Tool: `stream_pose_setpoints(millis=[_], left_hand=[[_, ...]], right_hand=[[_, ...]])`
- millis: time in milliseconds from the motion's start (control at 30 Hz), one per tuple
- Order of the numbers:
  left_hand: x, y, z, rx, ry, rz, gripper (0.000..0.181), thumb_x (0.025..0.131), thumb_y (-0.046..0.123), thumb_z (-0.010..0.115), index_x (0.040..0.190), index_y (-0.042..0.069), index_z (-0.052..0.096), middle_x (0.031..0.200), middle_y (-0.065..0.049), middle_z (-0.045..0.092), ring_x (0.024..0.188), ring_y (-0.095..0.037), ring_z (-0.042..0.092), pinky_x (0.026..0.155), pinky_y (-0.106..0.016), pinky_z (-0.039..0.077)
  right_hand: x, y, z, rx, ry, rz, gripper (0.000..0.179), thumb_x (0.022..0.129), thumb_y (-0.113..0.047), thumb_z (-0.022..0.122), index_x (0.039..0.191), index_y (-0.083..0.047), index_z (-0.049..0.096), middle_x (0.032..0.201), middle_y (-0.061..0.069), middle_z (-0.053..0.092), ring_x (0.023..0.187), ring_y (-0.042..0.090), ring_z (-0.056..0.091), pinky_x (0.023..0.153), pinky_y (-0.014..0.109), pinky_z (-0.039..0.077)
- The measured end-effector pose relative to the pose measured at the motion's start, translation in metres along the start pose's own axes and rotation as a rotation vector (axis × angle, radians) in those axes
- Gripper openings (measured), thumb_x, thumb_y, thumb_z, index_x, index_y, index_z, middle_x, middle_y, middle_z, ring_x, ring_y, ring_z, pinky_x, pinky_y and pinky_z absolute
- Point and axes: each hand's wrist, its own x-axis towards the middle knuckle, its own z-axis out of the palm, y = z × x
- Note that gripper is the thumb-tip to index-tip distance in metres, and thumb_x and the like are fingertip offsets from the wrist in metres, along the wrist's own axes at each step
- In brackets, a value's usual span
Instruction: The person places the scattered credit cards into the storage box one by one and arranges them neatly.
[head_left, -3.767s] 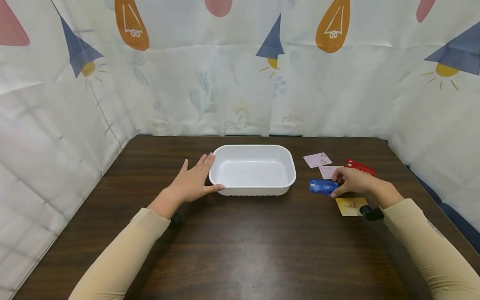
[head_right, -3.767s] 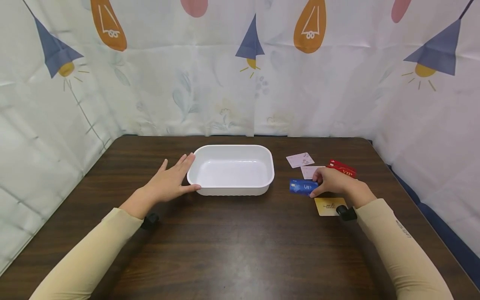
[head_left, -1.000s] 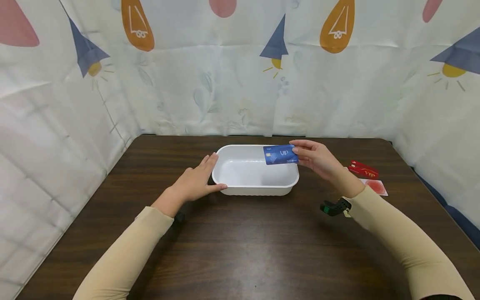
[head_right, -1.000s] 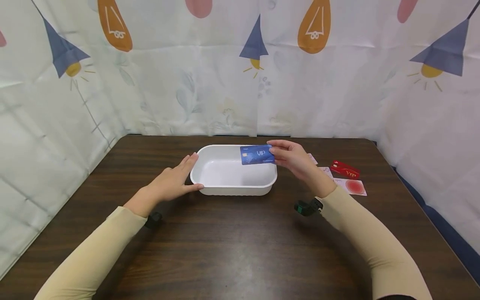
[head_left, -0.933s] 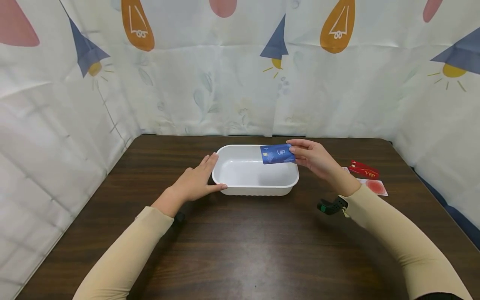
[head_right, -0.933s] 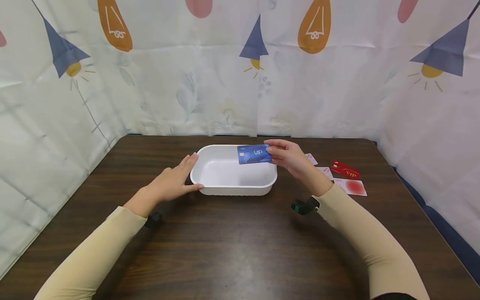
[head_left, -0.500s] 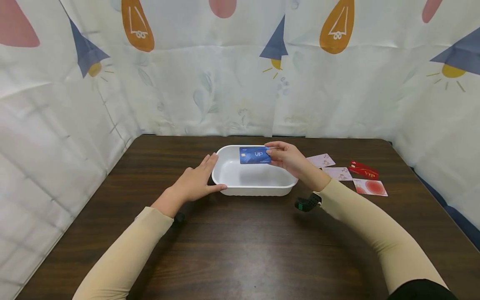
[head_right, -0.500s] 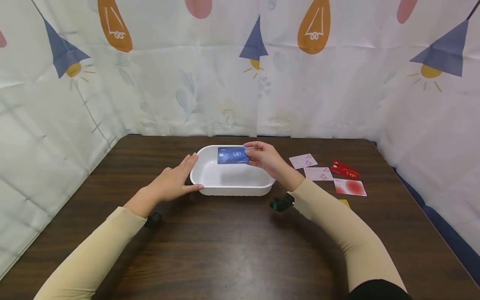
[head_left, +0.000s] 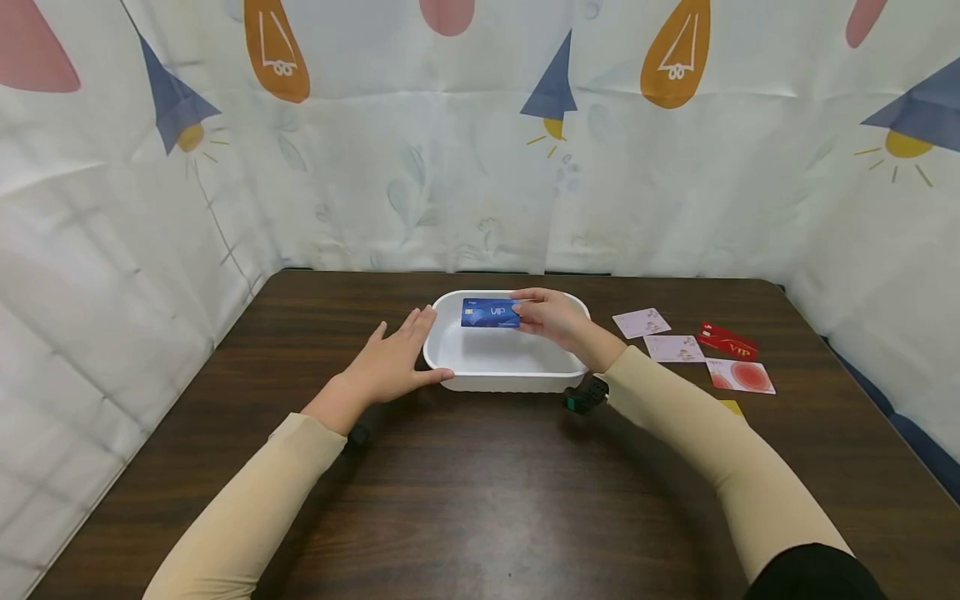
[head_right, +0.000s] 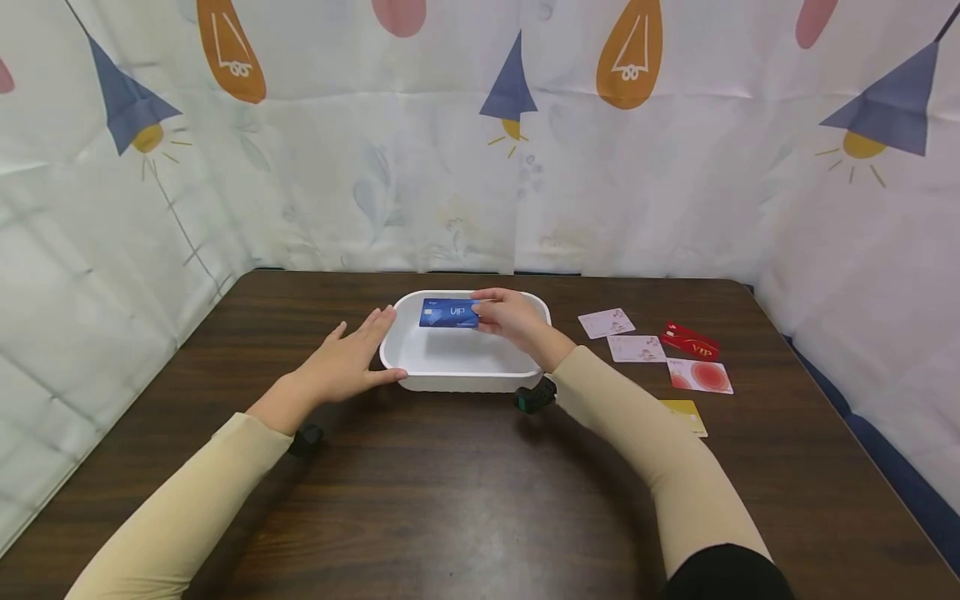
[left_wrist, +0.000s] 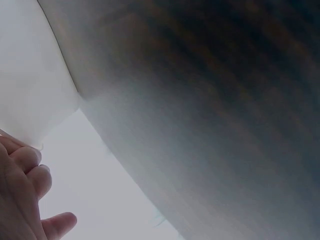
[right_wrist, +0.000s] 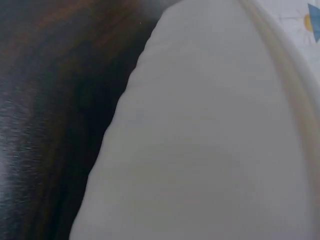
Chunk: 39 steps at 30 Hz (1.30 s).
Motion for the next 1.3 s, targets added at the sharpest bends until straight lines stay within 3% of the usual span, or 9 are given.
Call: stream_pose_setpoints(millis=[167, 500, 900, 1300], left_hand=[[0.001, -0.001, 0.002, -0.002, 0.0, -0.004, 0.108, 0.076, 0.081, 0.037, 0.15, 0.01, 0.002, 0.155, -0.006, 0.008, 0.14, -0.02, 0.008, 0.105, -0.059, 0.011], [0.002, 0.0, 0.003, -0.008, -0.004, -0.02, 0.105, 0.079, 0.074, 0.046, 0.15, 0.011, 0.002, 0.155, -0.005, 0.007, 0.14, -0.019, 0.007, 0.106, -0.059, 0.01], [0.002, -0.001, 0.002, -0.001, -0.014, -0.022, 0.108, 0.076, 0.08, 0.038, 0.15, 0.011, -0.001, 0.155, -0.004, 0.005, 0.14, -0.019, 0.007, 0.106, -0.058, 0.01], [0.004, -0.003, 0.004, 0.009, -0.018, -0.015, 0.111, 0.073, 0.084, 0.032, 0.15, 0.012, -0.001, 0.155, -0.004, 0.004, 0.14, -0.019, 0.006, 0.106, -0.06, 0.007]], right_hand=[[0.012, 0.004, 0.005, 0.002, -0.025, 0.033, 0.036, 0.093, 0.0, 0.053, 0.129, 0.003, 0.048, 0.111, 0.017, 0.054, 0.078, 0.016, 0.058, 0.066, 0.024, 0.052], [0.024, 0.004, 0.013, -0.12, 0.007, 0.109, 0.033, 0.092, 0.0, 0.054, 0.125, -0.001, 0.055, 0.114, 0.018, 0.054, 0.08, 0.019, 0.056, 0.061, 0.022, 0.05], [0.03, 0.006, 0.027, -0.181, -0.032, 0.167, 0.031, 0.09, 0.003, 0.056, 0.121, 0.001, 0.057, 0.119, 0.021, 0.052, 0.088, 0.022, 0.055, 0.07, 0.027, 0.053], [0.034, 0.011, 0.03, -0.169, -0.02, 0.179, 0.028, 0.089, 0.003, 0.056, 0.117, 0.001, 0.058, 0.114, 0.019, 0.055, 0.084, 0.02, 0.056, 0.064, 0.025, 0.052]])
